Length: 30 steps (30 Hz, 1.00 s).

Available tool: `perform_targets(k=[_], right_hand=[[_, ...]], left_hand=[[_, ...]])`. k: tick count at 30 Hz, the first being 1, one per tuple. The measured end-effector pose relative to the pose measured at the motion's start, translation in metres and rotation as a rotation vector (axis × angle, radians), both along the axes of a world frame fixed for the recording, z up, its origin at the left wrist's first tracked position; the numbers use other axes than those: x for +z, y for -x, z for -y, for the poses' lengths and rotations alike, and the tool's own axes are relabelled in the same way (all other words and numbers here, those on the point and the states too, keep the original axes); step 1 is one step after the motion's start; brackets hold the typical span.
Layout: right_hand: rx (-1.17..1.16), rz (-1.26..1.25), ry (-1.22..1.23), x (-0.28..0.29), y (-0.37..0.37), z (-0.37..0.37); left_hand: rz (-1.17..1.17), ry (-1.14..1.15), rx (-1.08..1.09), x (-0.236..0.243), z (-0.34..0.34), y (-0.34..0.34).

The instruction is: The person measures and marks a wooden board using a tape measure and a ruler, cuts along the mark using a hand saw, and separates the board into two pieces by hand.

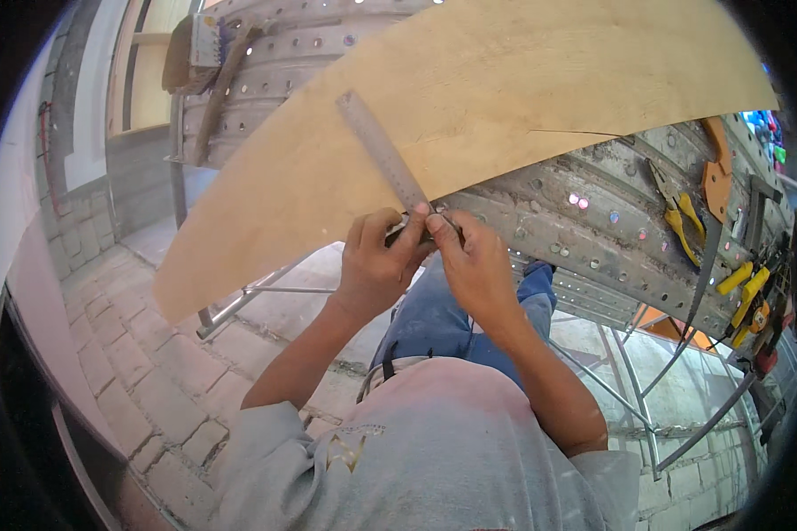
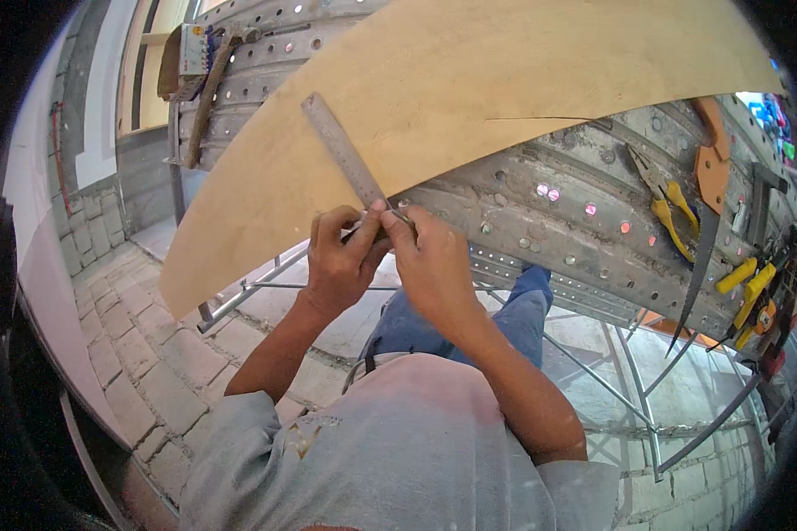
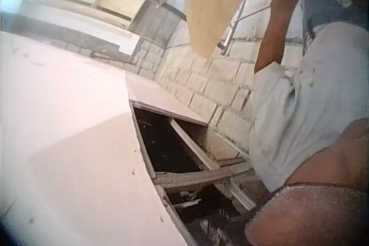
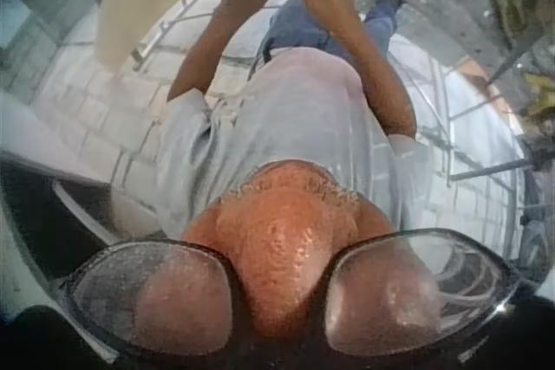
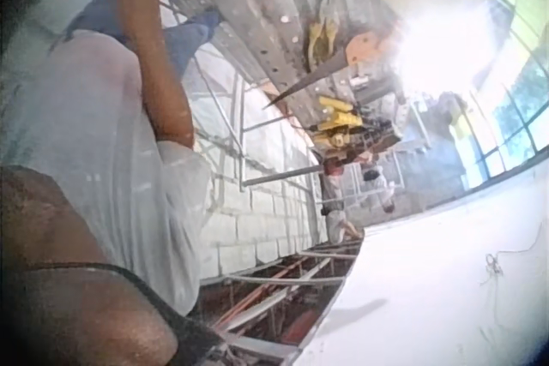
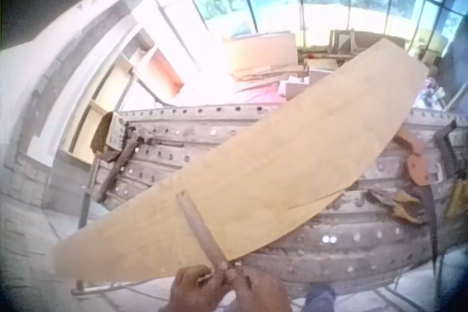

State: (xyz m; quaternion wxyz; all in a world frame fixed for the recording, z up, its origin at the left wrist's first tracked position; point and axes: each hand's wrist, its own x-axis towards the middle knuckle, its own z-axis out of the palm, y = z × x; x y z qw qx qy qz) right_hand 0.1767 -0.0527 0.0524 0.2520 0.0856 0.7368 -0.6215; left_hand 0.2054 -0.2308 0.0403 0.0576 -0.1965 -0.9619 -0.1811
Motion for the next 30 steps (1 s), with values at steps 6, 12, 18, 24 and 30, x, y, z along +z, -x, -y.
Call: perform_targets(k=[6, 12, 18, 24, 30], right_hand=[[-0.139, -0.041, -0.121, -0.018, 0.004, 0.010], [-0.189, 0.057, -0.056, -0.023, 0.008, 0.016], [-0.140, 0.105, -0.089, -0.020, 0.013, 0.012], [-0.218, -0.110, -0.311, 0.020, 0.004, 0.005], [-0.084, -0.425, -0.429, 0.041, 0.067, 0.011]], left_hand=[[0.063, 0.172, -0.080, 0.019, 0.008, 0.026], [0.257, 0.039, -0.185, 0.018, 0.033, 0.069], [0.206, -0.130, -0.212, 0.000, 0.038, 0.072], [0.181, -0.151, -0.205, -0.010, 0.041, 0.070], [0.206, -0.138, -0.171, -0.003, 0.040, 0.070]])
